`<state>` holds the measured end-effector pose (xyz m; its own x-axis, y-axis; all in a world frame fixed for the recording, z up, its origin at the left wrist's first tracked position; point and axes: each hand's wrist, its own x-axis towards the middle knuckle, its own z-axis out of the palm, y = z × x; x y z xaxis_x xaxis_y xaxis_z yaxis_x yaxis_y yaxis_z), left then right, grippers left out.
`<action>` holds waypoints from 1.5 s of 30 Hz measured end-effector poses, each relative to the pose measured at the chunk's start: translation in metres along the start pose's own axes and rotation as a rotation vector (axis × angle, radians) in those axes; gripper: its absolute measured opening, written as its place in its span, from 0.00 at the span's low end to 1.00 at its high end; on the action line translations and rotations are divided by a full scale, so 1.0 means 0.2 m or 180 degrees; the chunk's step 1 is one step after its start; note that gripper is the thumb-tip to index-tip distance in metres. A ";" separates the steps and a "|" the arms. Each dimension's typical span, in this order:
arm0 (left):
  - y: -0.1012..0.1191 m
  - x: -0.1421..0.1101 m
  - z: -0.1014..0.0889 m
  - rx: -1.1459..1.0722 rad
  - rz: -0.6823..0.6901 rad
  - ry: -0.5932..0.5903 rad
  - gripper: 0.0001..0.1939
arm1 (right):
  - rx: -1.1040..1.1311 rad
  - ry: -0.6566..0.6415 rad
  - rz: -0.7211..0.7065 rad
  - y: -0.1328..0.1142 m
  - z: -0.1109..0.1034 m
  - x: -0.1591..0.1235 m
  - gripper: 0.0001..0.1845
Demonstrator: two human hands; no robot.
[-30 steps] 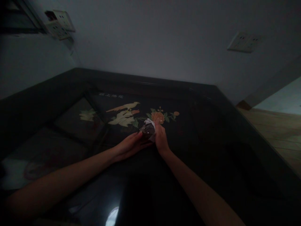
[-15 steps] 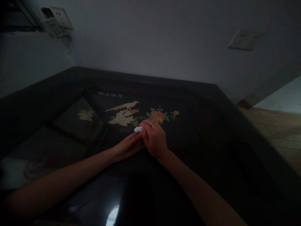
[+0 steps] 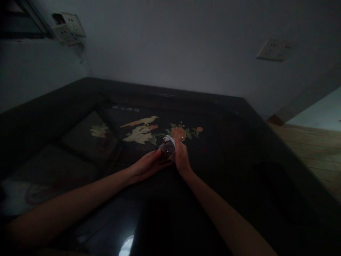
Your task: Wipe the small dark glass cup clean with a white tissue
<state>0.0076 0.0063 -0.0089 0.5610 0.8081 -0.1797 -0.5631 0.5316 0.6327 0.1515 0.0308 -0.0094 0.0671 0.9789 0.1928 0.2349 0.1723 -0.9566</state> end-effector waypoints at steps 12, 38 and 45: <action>-0.01 0.00 0.01 0.0016 0.0094 -0.0012 0.15 | -0.1471 -0.0374 -0.1869 -0.16 -0.01 -0.08 0.17; -0.03 0.00 0.01 0.0015 0.0233 0.0000 0.11 | -0.1798 -0.0567 -0.2189 -0.21 0.00 -0.09 0.15; -0.02 0.01 -0.01 -0.0046 0.0123 -0.0067 0.10 | -0.1422 -0.0531 -0.1886 -0.18 0.01 -0.05 0.20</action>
<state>0.0097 0.0071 -0.0138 0.5513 0.8225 -0.1394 -0.5930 0.5039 0.6280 0.1412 0.0142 0.0229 -0.3317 0.7463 0.5771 0.5587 0.6483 -0.5173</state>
